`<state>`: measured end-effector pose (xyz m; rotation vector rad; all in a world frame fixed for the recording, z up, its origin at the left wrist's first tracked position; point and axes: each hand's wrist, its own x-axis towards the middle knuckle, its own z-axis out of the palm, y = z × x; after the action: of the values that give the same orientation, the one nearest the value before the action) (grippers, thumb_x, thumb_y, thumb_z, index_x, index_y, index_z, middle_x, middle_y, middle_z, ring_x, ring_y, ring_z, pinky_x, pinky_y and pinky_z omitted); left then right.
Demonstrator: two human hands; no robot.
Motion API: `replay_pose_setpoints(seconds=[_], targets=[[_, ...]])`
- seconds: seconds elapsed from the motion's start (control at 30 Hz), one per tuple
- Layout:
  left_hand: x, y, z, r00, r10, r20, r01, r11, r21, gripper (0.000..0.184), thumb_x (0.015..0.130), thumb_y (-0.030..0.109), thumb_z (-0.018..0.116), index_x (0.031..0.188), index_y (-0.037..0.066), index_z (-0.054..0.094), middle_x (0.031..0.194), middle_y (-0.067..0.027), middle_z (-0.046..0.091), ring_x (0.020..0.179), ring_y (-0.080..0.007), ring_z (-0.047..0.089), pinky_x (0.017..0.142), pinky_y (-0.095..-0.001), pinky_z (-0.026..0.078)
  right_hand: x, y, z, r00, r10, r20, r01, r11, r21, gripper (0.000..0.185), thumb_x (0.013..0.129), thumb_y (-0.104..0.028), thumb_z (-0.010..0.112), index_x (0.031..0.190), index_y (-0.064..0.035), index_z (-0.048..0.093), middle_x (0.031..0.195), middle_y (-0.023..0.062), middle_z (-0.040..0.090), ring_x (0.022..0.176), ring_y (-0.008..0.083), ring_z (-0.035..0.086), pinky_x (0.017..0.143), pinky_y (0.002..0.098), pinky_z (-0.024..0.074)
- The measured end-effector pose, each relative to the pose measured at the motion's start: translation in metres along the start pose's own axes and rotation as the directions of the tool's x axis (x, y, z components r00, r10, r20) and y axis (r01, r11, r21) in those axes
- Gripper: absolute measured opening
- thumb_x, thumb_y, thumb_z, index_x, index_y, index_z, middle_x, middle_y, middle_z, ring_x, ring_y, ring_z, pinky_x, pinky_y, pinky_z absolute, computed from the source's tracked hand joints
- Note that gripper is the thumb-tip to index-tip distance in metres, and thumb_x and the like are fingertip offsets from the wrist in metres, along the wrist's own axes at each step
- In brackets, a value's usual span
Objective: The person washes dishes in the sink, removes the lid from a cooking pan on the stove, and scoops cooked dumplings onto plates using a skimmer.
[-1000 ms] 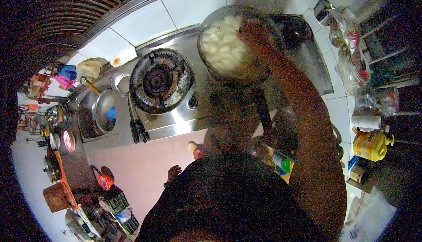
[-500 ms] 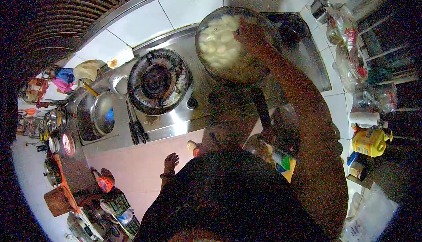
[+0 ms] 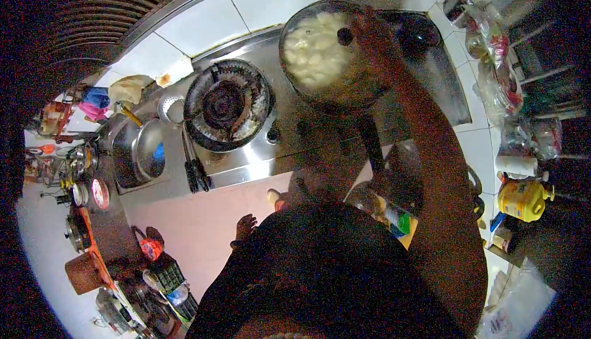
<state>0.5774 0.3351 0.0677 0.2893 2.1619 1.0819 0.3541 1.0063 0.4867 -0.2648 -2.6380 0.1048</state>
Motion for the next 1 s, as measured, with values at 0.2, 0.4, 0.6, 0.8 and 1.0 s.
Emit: replay_pose_setpoints(seconds=[0.2, 0.4, 0.6, 0.8, 1.0], targets=[[-0.038, 0.008, -0.001, 0.984, -0.179, -0.026, 0.169, 0.961, -0.219, 0.031, 0.083, 0.015, 0.050, 0.111, 0.001, 0.052, 0.105, -0.0106, 0.059, 0.092, -0.0197, 0.057, 0.075, -0.0302, 0.048, -0.036, 0.053, -0.008, 0.943, 0.329, 0.049, -0.309, 0.814, 0.491, 0.052, 0.088, -0.047, 0.040, 0.121, -0.0065, 0.042, 0.110, 0.0126, 0.052, 0.093, 0.0244, 0.055, 0.078, 0.0370, 0.0432], [-0.039, 0.007, 0.016, 0.985, -0.171, -0.005, 0.166, 0.963, -0.214, 0.033, 0.084, 0.019, 0.051, 0.112, 0.001, 0.051, 0.107, -0.0109, 0.058, 0.093, -0.0210, 0.056, 0.078, -0.0319, 0.047, -0.082, 0.053, -0.046, 0.964, 0.256, -0.070, -0.189, 0.847, 0.497, 0.051, 0.087, -0.045, 0.044, 0.123, -0.0082, 0.042, 0.104, 0.0060, 0.054, 0.080, 0.0127, 0.053, 0.066, 0.0257, 0.0417], [-0.060, 0.002, 0.009, 0.983, -0.181, -0.028, 0.166, 0.945, -0.281, 0.037, 0.085, 0.024, 0.052, 0.114, 0.001, 0.051, 0.109, -0.0112, 0.058, 0.095, -0.0222, 0.056, 0.081, -0.0337, 0.046, -0.139, -0.084, -0.081, 0.932, 0.323, 0.164, -0.338, 0.613, 0.714, 0.045, 0.088, -0.038, 0.046, 0.122, -0.0081, 0.044, 0.097, 0.0051, 0.056, 0.075, 0.0086, 0.051, 0.061, 0.0231, 0.0399], [-0.127, -0.037, -0.009, 0.909, -0.379, -0.175, 0.237, 0.813, -0.532, 0.040, 0.085, 0.029, 0.052, 0.115, 0.002, 0.050, 0.110, -0.0115, 0.057, 0.097, -0.0234, 0.055, 0.084, -0.0355, 0.045, -0.219, -0.279, -0.035, 0.857, -0.141, 0.496, -0.451, 0.261, 0.853, 0.038, 0.091, -0.035, 0.043, 0.116, -0.0072, 0.047, 0.089, 0.0040, 0.050, 0.069, 0.0109, 0.048, 0.061, 0.0241, 0.0397], [-0.212, -0.103, -0.071, 0.671, -0.538, -0.510, 0.377, 0.840, -0.391, 0.037, 0.085, 0.030, 0.055, 0.105, 0.000, 0.056, 0.101, -0.0142, 0.061, 0.096, -0.0228, 0.056, 0.081, -0.0323, 0.045, -0.248, -0.445, 0.008, 0.727, -0.560, 0.398, -0.206, 0.375, 0.904, 0.040, 0.086, -0.012, 0.051, 0.124, -0.0053, 0.039, 0.092, 0.0033, 0.051, 0.075, 0.0090, 0.046, 0.063, 0.0212, 0.0391]])
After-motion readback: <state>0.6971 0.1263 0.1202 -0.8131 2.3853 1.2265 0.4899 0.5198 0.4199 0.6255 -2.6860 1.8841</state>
